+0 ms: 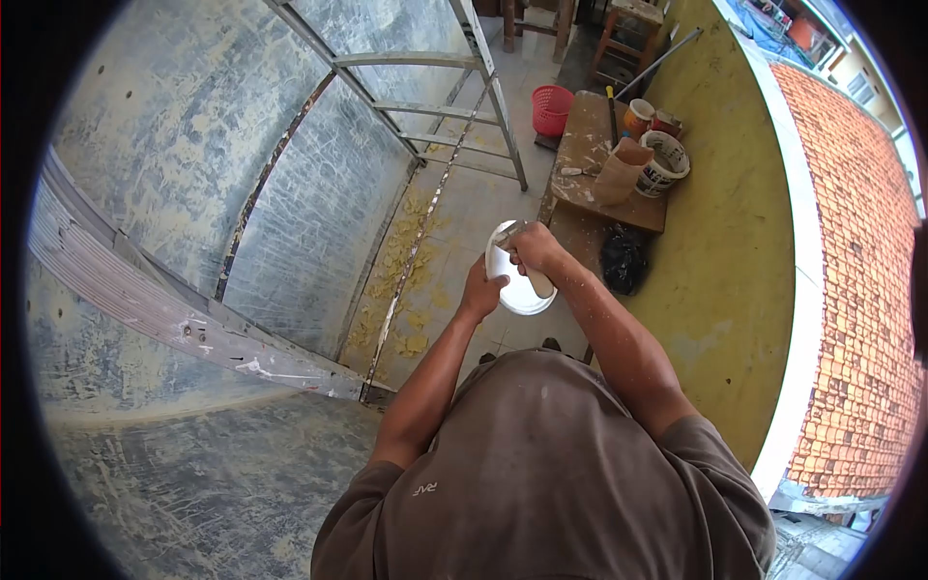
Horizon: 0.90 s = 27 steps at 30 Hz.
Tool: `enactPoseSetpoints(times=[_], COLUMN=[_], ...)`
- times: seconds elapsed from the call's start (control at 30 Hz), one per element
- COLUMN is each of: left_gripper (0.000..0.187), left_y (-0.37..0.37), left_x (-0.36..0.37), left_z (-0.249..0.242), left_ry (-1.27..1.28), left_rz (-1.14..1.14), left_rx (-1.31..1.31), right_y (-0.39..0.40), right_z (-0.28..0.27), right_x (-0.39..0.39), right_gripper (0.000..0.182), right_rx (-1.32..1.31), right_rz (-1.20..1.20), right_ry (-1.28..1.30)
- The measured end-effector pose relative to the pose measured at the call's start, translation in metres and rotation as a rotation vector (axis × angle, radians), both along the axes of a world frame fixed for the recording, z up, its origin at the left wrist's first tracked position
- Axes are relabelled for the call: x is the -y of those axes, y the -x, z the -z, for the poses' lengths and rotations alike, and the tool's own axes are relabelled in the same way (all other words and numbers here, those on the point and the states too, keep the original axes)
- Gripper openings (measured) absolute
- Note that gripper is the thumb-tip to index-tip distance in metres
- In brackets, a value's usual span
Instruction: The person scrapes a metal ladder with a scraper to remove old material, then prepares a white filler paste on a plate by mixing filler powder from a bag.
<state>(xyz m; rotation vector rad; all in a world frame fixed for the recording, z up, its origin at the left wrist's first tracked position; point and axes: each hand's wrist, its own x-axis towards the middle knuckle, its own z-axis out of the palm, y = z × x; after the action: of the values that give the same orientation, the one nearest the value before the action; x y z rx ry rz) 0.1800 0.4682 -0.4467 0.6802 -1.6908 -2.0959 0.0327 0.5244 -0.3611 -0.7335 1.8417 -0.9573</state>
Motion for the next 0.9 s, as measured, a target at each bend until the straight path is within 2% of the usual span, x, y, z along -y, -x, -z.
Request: enactPoseSetpoints(times=[0.03, 0.07, 0.17, 0.23, 0.3, 0.33, 0.4, 0.43, 0.47, 0.5, 0.53, 0.6, 0.63, 0.7, 0.77, 0.83, 0.9], left_gripper=[0.052, 0.050, 0.051, 0.051, 0.051, 0.051, 0.053, 0.053, 0.056, 0.059, 0.063, 0.066, 0.069, 0.070, 0.065, 0.060, 0.049], left_y=[0.001, -0.001, 0.002, 0.007, 0.003, 0.006, 0.012, 0.018, 0.027, 0.039, 0.052, 0.075, 0.087, 0.110, 0.132, 0.155, 0.172], left_x=[0.003, 0.007, 0.003, -0.008, -0.005, -0.007, -0.008, -0.009, -0.008, -0.007, -0.005, 0.000, 0.003, 0.008, 0.021, 0.028, 0.037], left_z=[-0.004, 0.008, 0.018, 0.023, 0.027, 0.031, 0.047, 0.048, 0.046, 0.045, 0.049, 0.045, 0.042, 0.034, 0.024, 0.014, 0.004], left_ry=[0.094, 0.106, 0.035, 0.041, 0.059, -0.012, -0.105, -0.116, -0.160, -0.201, -0.212, -0.241, -0.266, -0.234, -0.280, -0.223, -0.320], left_rz=[-0.019, 0.030, 0.070, 0.125, 0.161, 0.097, 0.063, 0.072, 0.060, 0.044, 0.036, 0.051, 0.064, 0.024, 0.045, 0.008, 0.007], left_rx=[0.054, 0.086, 0.080, 0.030, 0.009, 0.056, 0.127, 0.146, 0.125, 0.101, 0.047, 0.092, 0.112, 0.082, 0.050, 0.071, 0.084], right_y=[0.005, 0.012, 0.062, 0.094, 0.161, 0.161, 0.144, 0.112, 0.093, 0.083, 0.067, 0.056, 0.055, 0.072, 0.098, 0.128, 0.155], right_z=[0.005, 0.021, 0.088, 0.072, 0.134, 0.133, 0.111, 0.068, 0.064, 0.069, 0.043, 0.048, 0.030, 0.052, 0.041, 0.025, 0.010], right_x=[0.002, 0.007, 0.004, -0.044, -0.095, -0.093, -0.108, -0.098, -0.088, -0.084, -0.074, -0.058, -0.050, -0.039, -0.032, -0.025, -0.020], right_gripper=[0.026, 0.023, 0.023, 0.022, 0.018, 0.018, 0.011, 0.008, 0.009, 0.021, 0.025, 0.032, 0.034, 0.037, 0.036, 0.036, 0.034], right_rx=[0.005, 0.078, 0.072, 0.199, -0.010, -0.002, 0.317, 0.252, 0.214, 0.245, 0.217, 0.139, 0.084, -0.067, -0.031, -0.006, 0.062], right_rz=[0.003, 0.164, 0.321, 0.888, 0.634, 0.627, 0.904, 0.832, 0.784, 0.583, 0.414, 0.233, 0.182, 0.102, 0.077, 0.038, -0.025], right_ry=[0.012, -0.059, -0.174, -0.165, -0.250, -0.259, -0.025, 0.079, 0.141, 0.143, 0.036, 0.003, -0.023, -0.015, 0.028, 0.072, 0.026])
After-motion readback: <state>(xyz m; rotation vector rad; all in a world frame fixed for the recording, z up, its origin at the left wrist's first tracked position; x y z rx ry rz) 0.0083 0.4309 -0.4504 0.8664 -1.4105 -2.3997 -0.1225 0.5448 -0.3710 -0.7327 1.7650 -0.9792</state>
